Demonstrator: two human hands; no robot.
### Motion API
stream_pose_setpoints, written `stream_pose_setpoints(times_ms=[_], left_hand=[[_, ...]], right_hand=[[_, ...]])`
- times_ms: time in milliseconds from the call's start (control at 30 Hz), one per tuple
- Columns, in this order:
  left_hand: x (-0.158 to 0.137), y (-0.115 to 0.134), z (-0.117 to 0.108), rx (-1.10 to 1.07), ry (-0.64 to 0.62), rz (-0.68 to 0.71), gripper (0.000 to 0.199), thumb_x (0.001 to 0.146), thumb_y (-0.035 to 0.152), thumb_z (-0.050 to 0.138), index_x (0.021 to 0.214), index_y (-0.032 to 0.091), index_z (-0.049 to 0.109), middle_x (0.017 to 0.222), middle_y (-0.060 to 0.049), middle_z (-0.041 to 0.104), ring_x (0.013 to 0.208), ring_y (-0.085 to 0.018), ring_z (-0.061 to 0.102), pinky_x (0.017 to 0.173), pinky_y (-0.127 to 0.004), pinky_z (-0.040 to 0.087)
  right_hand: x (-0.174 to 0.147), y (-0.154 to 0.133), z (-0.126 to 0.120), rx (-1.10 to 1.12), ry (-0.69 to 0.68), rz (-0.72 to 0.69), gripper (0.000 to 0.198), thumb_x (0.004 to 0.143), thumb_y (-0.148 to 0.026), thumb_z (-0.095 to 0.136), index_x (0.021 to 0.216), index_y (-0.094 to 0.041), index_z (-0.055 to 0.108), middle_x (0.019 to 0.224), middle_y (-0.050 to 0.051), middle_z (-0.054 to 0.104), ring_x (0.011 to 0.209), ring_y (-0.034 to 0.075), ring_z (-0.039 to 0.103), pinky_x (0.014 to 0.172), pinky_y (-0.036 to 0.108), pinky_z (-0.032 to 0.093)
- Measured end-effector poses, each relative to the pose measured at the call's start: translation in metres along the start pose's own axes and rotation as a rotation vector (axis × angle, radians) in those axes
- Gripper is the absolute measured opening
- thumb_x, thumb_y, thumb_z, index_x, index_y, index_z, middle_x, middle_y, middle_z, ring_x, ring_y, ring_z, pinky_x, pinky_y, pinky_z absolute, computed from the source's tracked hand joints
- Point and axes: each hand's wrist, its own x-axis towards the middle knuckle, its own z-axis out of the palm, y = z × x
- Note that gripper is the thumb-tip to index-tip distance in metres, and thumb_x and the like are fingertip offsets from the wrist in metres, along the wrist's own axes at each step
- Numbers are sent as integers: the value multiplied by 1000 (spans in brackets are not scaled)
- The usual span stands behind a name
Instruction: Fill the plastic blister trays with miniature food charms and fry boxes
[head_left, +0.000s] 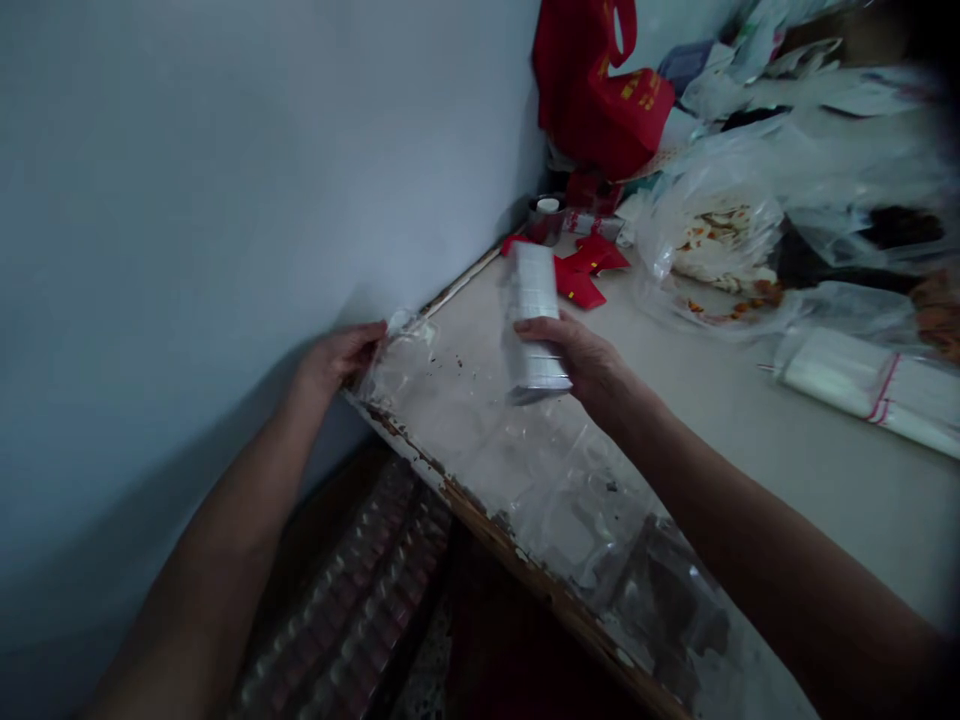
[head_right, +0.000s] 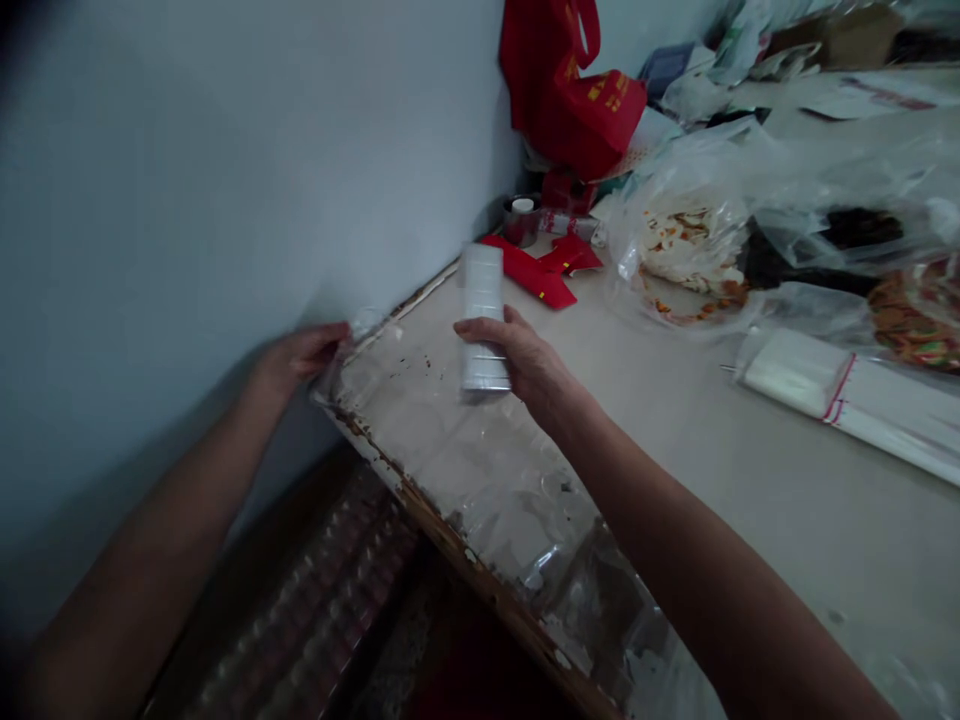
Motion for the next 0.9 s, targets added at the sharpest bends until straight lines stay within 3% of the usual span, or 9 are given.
stream_pose_setpoints(times_ms=[100,300,367,433,533,600,667,767,900], left_hand=[[11,-14,-1,274,-77,-36,27,70,28,84,67,15,60,56,0,60,48,-11,52,49,-23,46],[25,-27,15,553,-198,-13,32,64,41,86,71,16,67,64,-2,63,57,-12,52,52,-21,39],[19,-22,20,796,-170,69,31,65,43,84,67,16,68,59,-1,60,59,-14,53,53,-22,36],[5,-13,28,936,-59,248,30,66,43,83,64,17,68,55,0,55,61,-15,55,55,-23,36],[-33,8,53,710,-64,500,35,76,50,76,86,17,73,75,-3,67,76,-17,63,66,-24,45],[-61,23,76,480,-241,518,46,81,57,71,101,16,71,92,-9,71,85,-19,66,74,-29,51],[-82,37,98,362,-279,564,43,77,55,77,94,16,68,88,-6,70,80,-17,66,74,-29,53],[-90,50,116,212,-111,632,33,73,44,83,79,17,64,74,1,64,70,-12,62,71,-25,51],[-67,50,110,48,1,549,35,71,42,85,69,18,60,62,3,57,62,-11,58,62,-23,48]], right_hand=[[-9,-6,-7,-59,-12,-37,60,57,-34,86,108,-25,58,93,1,61,77,19,56,61,31,45],[-10,-7,-6,-144,-25,-77,79,50,-30,88,121,-26,55,93,1,62,79,22,58,62,34,47],[-6,-5,-3,-190,-23,-87,87,47,-28,89,126,-27,53,92,1,63,81,25,60,65,38,51],[0,-2,4,-259,-25,-108,94,45,-29,90,131,-27,50,94,2,63,84,28,62,69,43,54],[17,5,24,-450,40,-241,102,45,-32,90,137,-28,46,110,7,61,100,34,61,84,54,54],[32,7,41,-599,117,-377,108,45,-32,91,142,-29,42,127,10,53,117,39,54,97,60,47],[46,7,59,-685,159,-470,113,46,-33,90,146,-29,37,138,13,44,130,42,43,106,63,40],[59,4,85,-651,134,-477,114,47,-33,89,147,-29,34,139,12,44,133,42,40,107,63,38],[55,3,101,-308,-53,-295,96,52,-35,84,138,-25,41,118,7,61,111,33,58,92,53,52]])
